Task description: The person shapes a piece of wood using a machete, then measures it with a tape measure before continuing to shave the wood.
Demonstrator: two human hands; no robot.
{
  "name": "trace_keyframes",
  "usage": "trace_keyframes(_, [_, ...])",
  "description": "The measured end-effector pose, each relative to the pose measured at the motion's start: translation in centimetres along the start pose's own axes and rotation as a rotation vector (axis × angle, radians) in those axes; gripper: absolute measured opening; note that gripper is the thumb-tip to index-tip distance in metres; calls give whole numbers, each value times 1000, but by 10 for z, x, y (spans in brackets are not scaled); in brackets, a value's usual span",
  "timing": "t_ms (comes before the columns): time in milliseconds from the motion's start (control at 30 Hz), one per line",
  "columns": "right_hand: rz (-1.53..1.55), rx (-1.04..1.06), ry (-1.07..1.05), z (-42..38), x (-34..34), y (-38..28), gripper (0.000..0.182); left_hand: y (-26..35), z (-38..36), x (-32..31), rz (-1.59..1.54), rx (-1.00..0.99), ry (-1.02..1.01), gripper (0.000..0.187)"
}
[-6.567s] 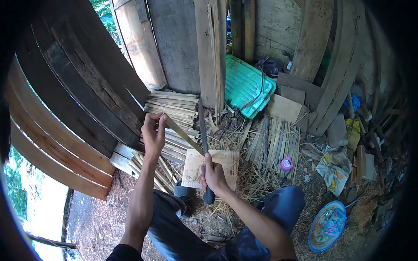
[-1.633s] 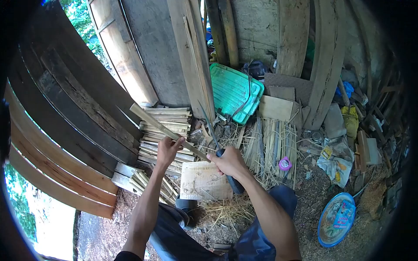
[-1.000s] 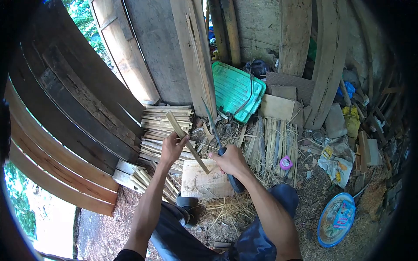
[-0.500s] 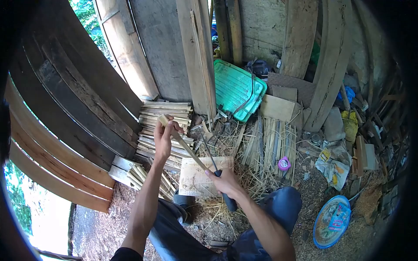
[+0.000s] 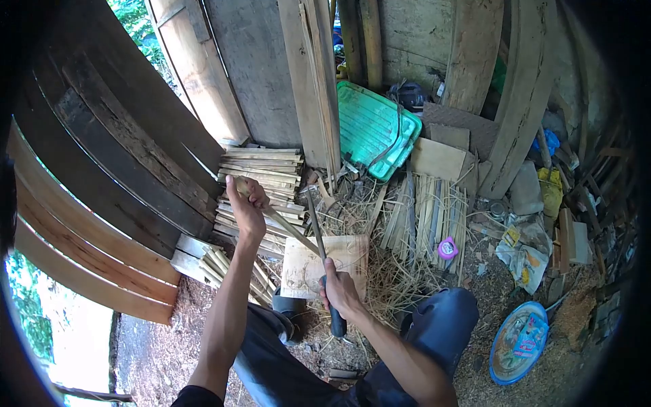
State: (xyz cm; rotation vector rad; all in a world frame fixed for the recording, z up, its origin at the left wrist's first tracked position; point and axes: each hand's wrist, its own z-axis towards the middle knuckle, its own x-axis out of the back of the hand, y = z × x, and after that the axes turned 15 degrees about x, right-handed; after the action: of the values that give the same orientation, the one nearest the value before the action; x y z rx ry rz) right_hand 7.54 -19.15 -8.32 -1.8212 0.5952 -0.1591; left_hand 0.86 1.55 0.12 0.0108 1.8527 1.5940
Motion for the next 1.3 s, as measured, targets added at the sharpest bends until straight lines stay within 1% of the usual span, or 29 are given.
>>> trace_keyframes(100, [56,-24,19,2,-3,6,61,-1,1,-2,-34,-8,43,49])
trace_keyframes(167, [-12,-101,-11,3,-6,7,60,-2,0,-3,-38,-58,65,48])
trace_keyframes(200, [-10,-102,-11,2,-8,5,60,-2,0,-4,-36,-57,65,48])
trace_keyframes(267, [28,-2,-24,-4,-13,-1,59,-3,-2,-3,-55,-56,144,47])
trace_keyframes(300, [25,-8,-31,-4,-13,2,59,-3,-5,-6,-75,-57,174,47])
trace_keyframes(367, [70,92,-44,-3,-15,9,59,-4,-8,-9,-54,-84,178,49])
trace_keyframes(400, [71,92,-42,-3,-16,11,59,-4,-10,-10,-48,-86,182,49])
trace_keyframes(467, [44,-119,-82,-1,-15,13,57,-3,-12,-9,-61,-72,200,49])
trace_keyframes(533, [74,-141,-91,-3,-16,1,57,-1,-13,-9,-73,-62,221,49])
trace_keyframes(600, [-64,42,-89,-9,-18,-9,56,0,-14,-10,-86,-30,261,48])
trace_keyframes(633, [-68,39,-90,-10,-20,-8,56,-2,-16,-12,-90,-28,265,48])
trace_keyframes(700, [-117,268,-78,-11,-24,-4,56,-6,-19,-17,-15,-157,274,46])
trace_keyframes(733, [-116,266,-85,-8,-25,1,56,-7,-20,-17,-4,-152,252,46])
trace_keyframes(800, [-172,-25,-88,0,-23,12,55,-7,-24,-24,-29,-153,283,47])
trace_keyframes(833, [-57,-173,-15,3,-20,14,54,-7,-23,-19,-39,-146,272,47])
trace_keyframes(867, [-54,-165,-13,5,-17,15,54,-6,-22,-14,-48,-140,261,48])
trace_keyframes(933, [-71,-148,-94,3,-16,0,54,-2,-20,-10,-106,-93,320,48])
trace_keyframes(1000, [-59,-128,-71,-3,-18,-10,53,0,-20,-4,-77,-96,277,48])
trace_keyframes(1067, [-58,102,-70,-6,-22,-8,53,-3,-19,-4,-84,-77,356,49])
trace_keyframes(1100, [-79,201,-72,-3,-20,-2,52,-1,-22,-8,-67,-102,341,50])
trace_keyframes(1133, [-77,193,-80,3,-17,14,52,-3,-22,-7,-71,-110,325,48])
trace_keyframes(1167, [-223,214,-64,12,-13,33,52,-6,-22,-6,-69,-119,315,48])
trace_keyframes(1200, [-370,239,-43,13,-13,34,52,-6,-22,-8,-70,-129,301,47])
trace_keyframes(1233, [-259,-59,-94,10,-13,31,53,-5,-22,-9,-88,-133,331,46])
trace_keyframes(1267, [-266,-53,-93,13,-9,33,53,-3,-22,-8,-107,-139,362,46])
trace_keyframes(1300, [-285,-87,-72,13,-9,30,53,-1,-21,-6,-106,-119,333,46])
